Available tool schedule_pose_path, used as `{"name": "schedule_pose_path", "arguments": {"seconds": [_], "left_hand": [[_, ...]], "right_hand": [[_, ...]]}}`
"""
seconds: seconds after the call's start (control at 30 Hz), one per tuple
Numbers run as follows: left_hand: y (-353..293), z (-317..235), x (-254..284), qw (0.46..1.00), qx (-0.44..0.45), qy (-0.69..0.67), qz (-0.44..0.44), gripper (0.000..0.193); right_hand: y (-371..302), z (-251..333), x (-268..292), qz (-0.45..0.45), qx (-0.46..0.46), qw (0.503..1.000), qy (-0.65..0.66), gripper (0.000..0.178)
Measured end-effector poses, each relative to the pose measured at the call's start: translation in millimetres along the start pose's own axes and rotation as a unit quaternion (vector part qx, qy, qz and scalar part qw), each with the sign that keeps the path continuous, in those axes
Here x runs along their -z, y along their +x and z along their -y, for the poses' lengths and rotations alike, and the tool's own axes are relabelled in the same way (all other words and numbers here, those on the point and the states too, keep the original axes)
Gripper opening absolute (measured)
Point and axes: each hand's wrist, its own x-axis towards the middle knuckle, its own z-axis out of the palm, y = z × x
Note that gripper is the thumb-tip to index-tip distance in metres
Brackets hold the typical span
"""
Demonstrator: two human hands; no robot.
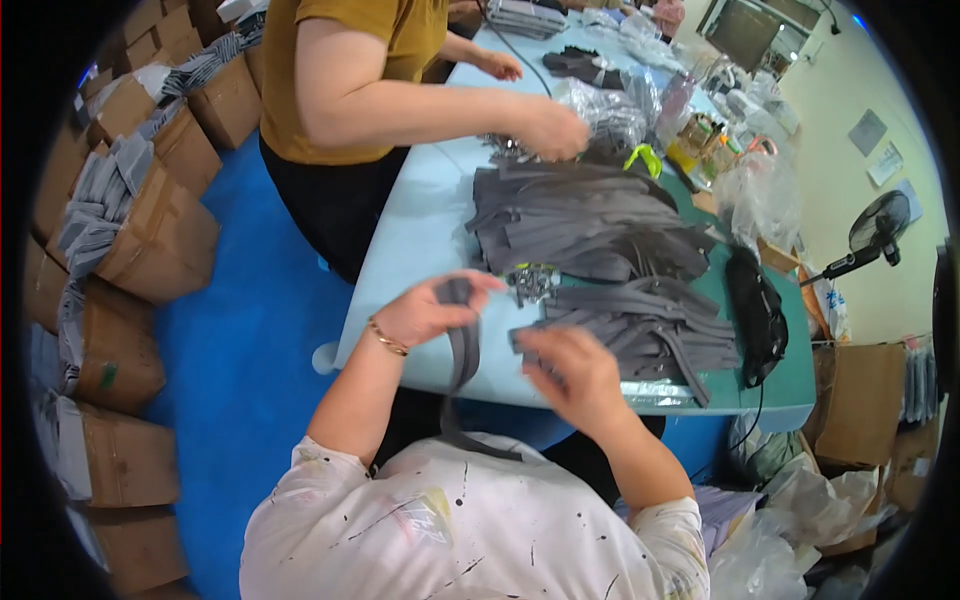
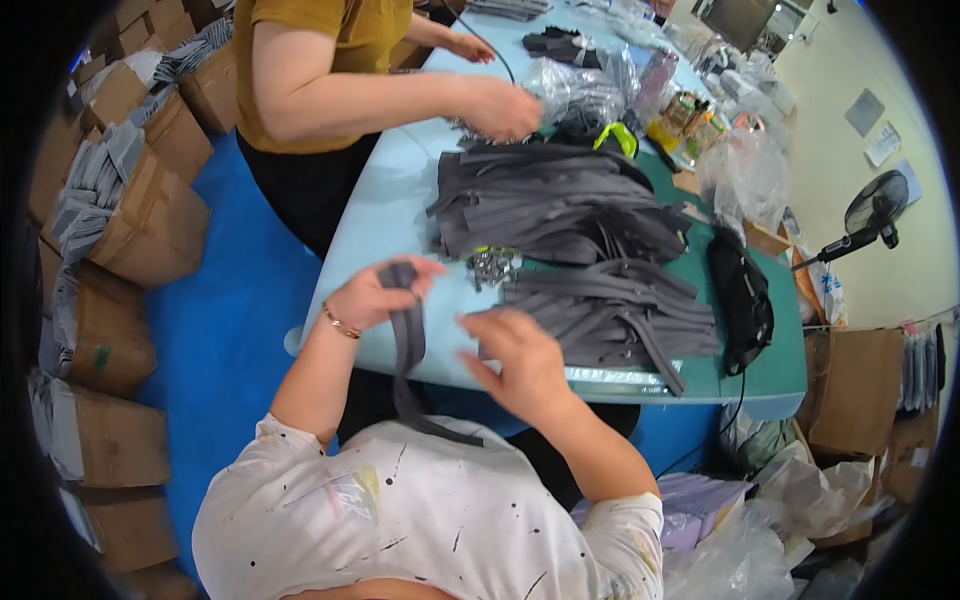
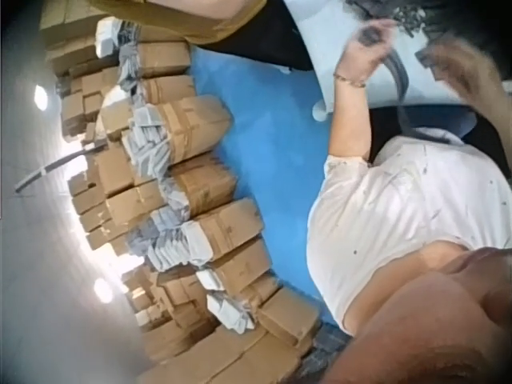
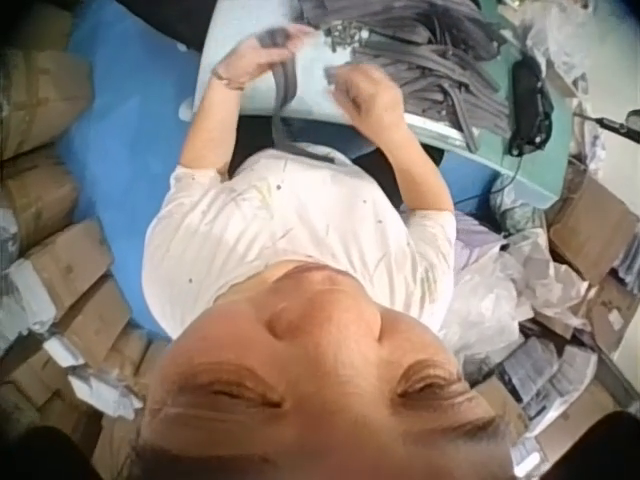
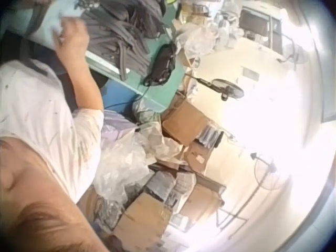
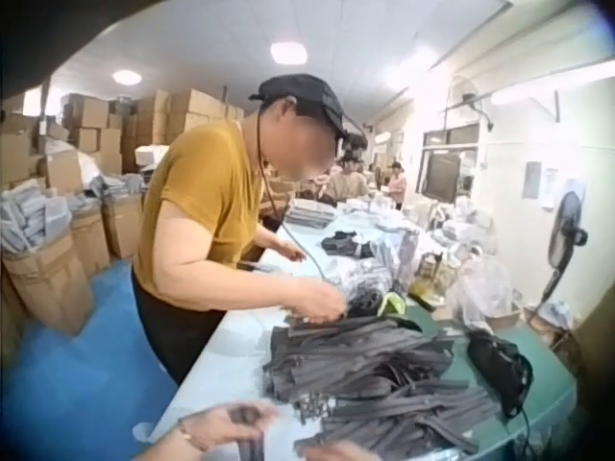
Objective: Assembling sliders onto zipper tapes in a workshop environment.
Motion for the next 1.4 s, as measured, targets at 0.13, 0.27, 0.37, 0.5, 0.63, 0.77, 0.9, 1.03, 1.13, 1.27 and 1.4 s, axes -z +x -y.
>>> {"name": "schedule_pose_path", "arguments": {"seconds": [0.13, 0.27, 0.37, 0.5, 0.63, 0.77, 0.9, 1.03, 1.13, 1.27, 1.4], "left_hand": [[7, 23, -26, 0.976, 0.060, 0.108, 0.177, 0.032], [4, 27, -32, 0.980, 0.095, 0.126, 0.122, 0.024], [0, 24, -44, 0.984, 0.138, 0.111, 0.016, 0.022], [-15, 46, -44, 0.832, -0.092, 0.539, -0.089, 0.015], [-29, 52, -53, 0.693, -0.190, 0.687, -0.112, 0.016], [-40, 53, -57, 0.613, -0.324, 0.706, -0.147, 0.023], [-32, 59, -62, 0.895, -0.148, 0.303, -0.293, 0.020], [-3, 73, -30, 0.910, -0.074, 0.304, -0.272, 0.022], [0, 89, -16, 0.866, -0.068, 0.415, -0.271, 0.022], [1, 88, -18, 0.872, -0.074, 0.401, -0.271, 0.019], [1, 90, -12, 0.905, -0.059, 0.329, -0.264, 0.016]], "right_hand": [[29, 1, -9, -0.081, -0.095, 0.985, 0.115, 0.031], [23, -21, -25, -0.082, -0.039, 0.993, 0.075, 0.017], [13, -24, -34, -0.121, -0.078, 0.990, -0.006, 0.013], [-6, -23, -56, -0.144, -0.105, 0.983, 0.036, 0.013], [-20, -18, -69, -0.123, -0.197, 0.966, 0.114, 0.010], [-25, -29, -84, -0.095, -0.408, 0.764, 0.491, 0.014], [-11, -49, -75, -0.045, -0.333, 0.883, 0.327, 0.014], [19, -87, -67, -0.119, -0.153, 0.971, -0.140, 0.009], [26, -104, -79, 0.017, -0.123, 0.958, -0.257, 0.014], [25, -119, -86, -0.003, -0.121, 0.952, -0.280, 0.021], [21, -104, -62, 0.027, -0.226, 0.967, -0.110, 0.018]]}}
